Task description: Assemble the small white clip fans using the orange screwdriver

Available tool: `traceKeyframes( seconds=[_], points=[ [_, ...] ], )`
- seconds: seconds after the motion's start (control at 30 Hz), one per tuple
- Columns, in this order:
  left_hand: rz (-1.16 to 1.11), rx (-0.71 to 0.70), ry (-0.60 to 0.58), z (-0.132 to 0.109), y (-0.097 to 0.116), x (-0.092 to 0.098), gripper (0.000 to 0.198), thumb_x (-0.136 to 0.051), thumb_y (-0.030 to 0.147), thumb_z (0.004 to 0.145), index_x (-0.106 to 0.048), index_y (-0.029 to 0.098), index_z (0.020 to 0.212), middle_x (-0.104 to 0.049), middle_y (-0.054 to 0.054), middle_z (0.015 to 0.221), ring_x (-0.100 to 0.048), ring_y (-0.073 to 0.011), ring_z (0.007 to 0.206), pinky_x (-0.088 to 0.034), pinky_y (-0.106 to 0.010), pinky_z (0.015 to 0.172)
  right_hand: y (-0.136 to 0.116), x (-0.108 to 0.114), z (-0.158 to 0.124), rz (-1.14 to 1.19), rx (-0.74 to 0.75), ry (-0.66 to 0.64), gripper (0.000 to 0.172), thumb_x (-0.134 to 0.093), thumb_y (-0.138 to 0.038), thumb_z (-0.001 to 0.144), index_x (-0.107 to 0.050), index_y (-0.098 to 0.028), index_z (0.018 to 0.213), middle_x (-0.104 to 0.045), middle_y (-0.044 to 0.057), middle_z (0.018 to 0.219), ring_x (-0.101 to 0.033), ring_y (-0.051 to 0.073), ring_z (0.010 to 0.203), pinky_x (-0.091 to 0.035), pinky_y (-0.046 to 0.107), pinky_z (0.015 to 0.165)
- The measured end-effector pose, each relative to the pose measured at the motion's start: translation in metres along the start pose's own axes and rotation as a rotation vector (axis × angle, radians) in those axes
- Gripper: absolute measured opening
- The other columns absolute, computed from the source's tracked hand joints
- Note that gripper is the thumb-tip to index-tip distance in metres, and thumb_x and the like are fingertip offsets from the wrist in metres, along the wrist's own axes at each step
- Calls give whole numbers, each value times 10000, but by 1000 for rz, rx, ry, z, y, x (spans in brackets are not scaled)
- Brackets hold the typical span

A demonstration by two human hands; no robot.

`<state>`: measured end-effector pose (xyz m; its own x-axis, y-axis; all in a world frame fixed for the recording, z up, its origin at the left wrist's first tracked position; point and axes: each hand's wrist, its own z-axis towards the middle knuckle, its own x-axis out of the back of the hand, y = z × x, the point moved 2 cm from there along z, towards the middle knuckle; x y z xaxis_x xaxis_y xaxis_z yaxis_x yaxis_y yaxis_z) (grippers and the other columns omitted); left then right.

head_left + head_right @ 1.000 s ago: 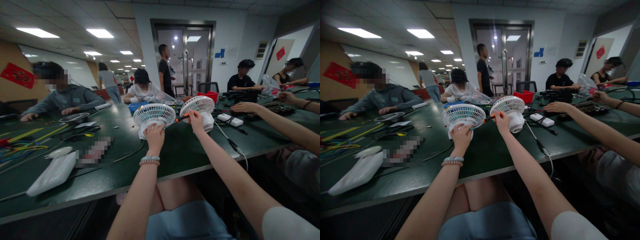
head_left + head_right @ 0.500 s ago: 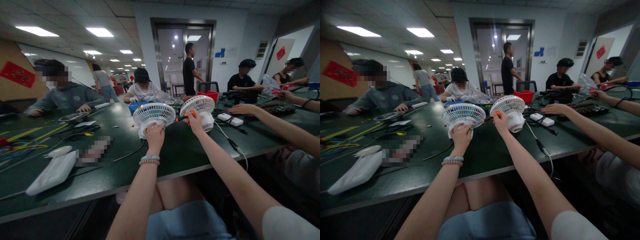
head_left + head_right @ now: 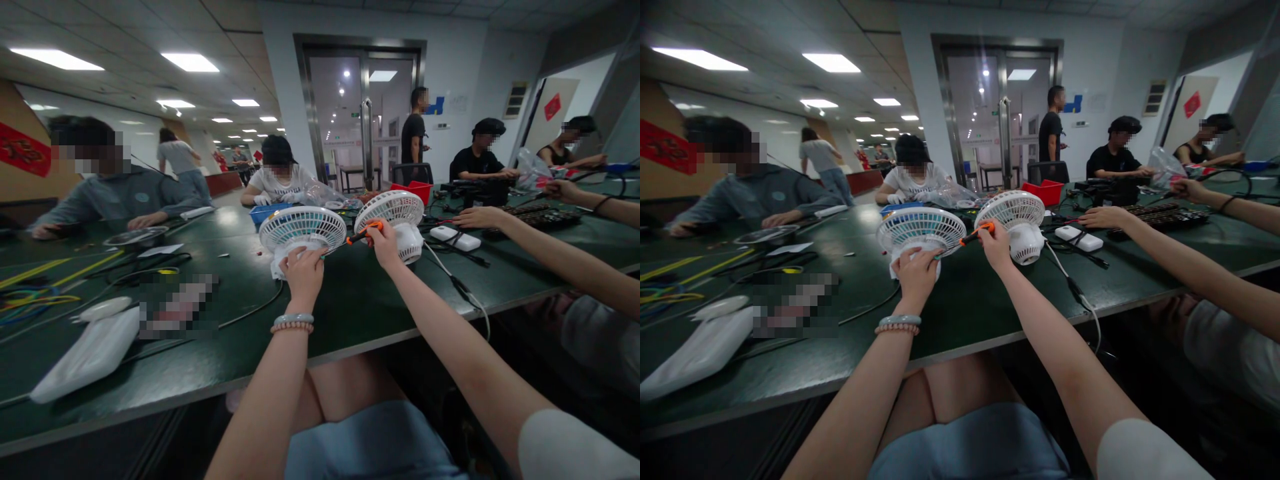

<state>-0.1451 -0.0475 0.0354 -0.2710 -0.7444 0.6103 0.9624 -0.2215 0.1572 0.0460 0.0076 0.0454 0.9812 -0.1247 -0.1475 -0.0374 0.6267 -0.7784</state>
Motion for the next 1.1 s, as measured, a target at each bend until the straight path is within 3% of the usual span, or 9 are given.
traceKeyframes(
  seconds=[0.3,0.63,0.73,0.83,0.93,1.1],
  points=[
    [1,6,-13,1,-1,-2,241,-471,233,807,-666,285,939,-688,-27,969,-414,-264,1125,-162,-484,920,-2,7,2,-296,17,128,304,-489,-475,755,-466,-196,638,-464,-43,581,-433,110,582,-358,229,586],
    [-5,7,-12,2,0,0,239,-466,234,810,-667,293,925,-690,-24,962,-411,-266,1126,-165,-478,910,0,12,6,-285,-17,241,297,-451,-463,766,-488,-193,648,-486,-31,593,-436,121,576,-346,240,578],
    [6,1,-10,1,-2,4,240,-470,215,804,-669,295,912,-692,-19,956,-426,-261,1109,-174,-474,900,-7,9,1,-378,34,252,285,-462,-456,768,-503,-192,669,-511,-22,610,-458,128,589,-345,244,585],
    [17,-7,-17,0,-3,5,239,-466,221,813,-667,300,915,-692,-17,955,-433,-257,1105,-181,-470,894,-15,0,-9,-527,190,107,259,-445,-422,791,-540,-186,740,-542,-10,643,-481,128,596,-347,244,600],
    [24,-11,-15,-1,-3,6,242,-463,219,816,-660,305,925,-691,-14,954,-435,-256,1107,-182,-471,898,-21,-12,-20,-722,327,-180,216,-454,-366,787,-569,-183,799,-580,9,674,-519,133,621,-353,241,615],
    [18,0,-15,-2,-2,5,293,-465,218,815,-609,295,1058,-680,-22,999,-437,-251,1113,-190,-468,911,-17,-27,-37,-1069,303,-676,201,-526,-341,716,-602,-228,864,-637,39,768,-586,192,725,-377,268,625]
  ],
)
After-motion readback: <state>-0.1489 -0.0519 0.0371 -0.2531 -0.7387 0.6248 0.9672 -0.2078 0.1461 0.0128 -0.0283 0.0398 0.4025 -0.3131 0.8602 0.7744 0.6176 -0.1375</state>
